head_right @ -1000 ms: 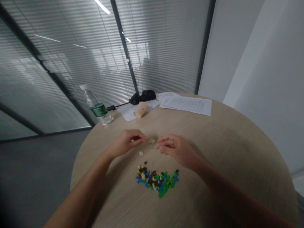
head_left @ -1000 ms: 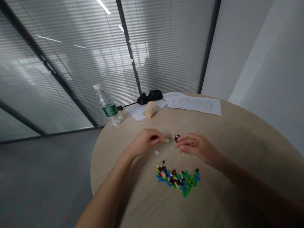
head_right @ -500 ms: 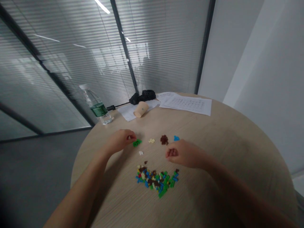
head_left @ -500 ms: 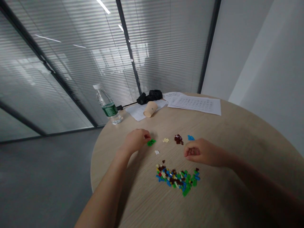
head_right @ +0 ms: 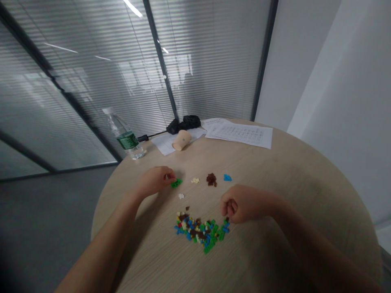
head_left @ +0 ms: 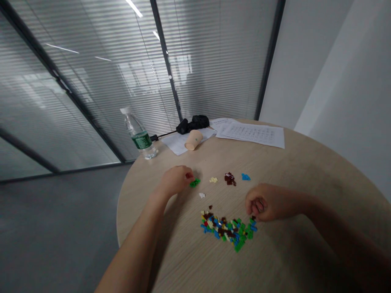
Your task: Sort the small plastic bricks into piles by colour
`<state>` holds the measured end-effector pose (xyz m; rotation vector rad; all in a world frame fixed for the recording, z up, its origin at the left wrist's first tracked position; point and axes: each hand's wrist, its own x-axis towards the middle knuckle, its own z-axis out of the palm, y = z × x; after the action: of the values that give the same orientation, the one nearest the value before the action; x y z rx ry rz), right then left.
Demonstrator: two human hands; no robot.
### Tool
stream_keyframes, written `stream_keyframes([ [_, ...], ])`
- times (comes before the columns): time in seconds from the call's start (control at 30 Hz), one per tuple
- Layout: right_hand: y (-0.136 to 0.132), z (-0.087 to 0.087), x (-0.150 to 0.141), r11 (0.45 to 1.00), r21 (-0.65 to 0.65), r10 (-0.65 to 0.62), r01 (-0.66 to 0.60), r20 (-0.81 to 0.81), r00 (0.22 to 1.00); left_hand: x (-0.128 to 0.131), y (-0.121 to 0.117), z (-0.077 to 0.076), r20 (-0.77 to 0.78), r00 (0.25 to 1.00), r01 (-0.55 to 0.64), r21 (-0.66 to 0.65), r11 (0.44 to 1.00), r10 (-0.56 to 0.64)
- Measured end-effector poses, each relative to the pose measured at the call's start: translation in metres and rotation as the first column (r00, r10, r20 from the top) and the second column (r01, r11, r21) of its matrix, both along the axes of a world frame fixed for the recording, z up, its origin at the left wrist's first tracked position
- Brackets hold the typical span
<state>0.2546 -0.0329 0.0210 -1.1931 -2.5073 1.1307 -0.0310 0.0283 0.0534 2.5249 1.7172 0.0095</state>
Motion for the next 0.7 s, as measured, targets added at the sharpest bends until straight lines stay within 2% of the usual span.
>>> stream_keyframes([
  [0.4, 0.002, 0.000, -0.001, 0.996, 0.087, -0.004, 0.001, 0.039, 0.999, -0.002, 0.001, -0.001, 0.007, 1.000, -0.010, 0.016, 1.000, 0.010],
  [0.53, 0.003, 0.001, -0.001, 0.993, 0.115, -0.009, 0.007, 0.012, 1.000, 0.000, 0.000, 0.000, 0.057, 0.998, 0.013, 0.075, 0.997, -0.017],
  [0.63, 0.007, 0.002, -0.003, 0.965, 0.243, -0.091, 0.095, -0.030, 0.995, 0.005, -0.004, 0.001, 0.127, 0.985, 0.105, 0.120, 0.987, -0.120],
  [0.7, 0.012, 0.001, -0.005, 0.899, 0.390, -0.190, 0.201, -0.067, 0.979, 0.011, -0.008, 0.002, 0.186, 0.957, 0.202, 0.117, 0.972, -0.221],
])
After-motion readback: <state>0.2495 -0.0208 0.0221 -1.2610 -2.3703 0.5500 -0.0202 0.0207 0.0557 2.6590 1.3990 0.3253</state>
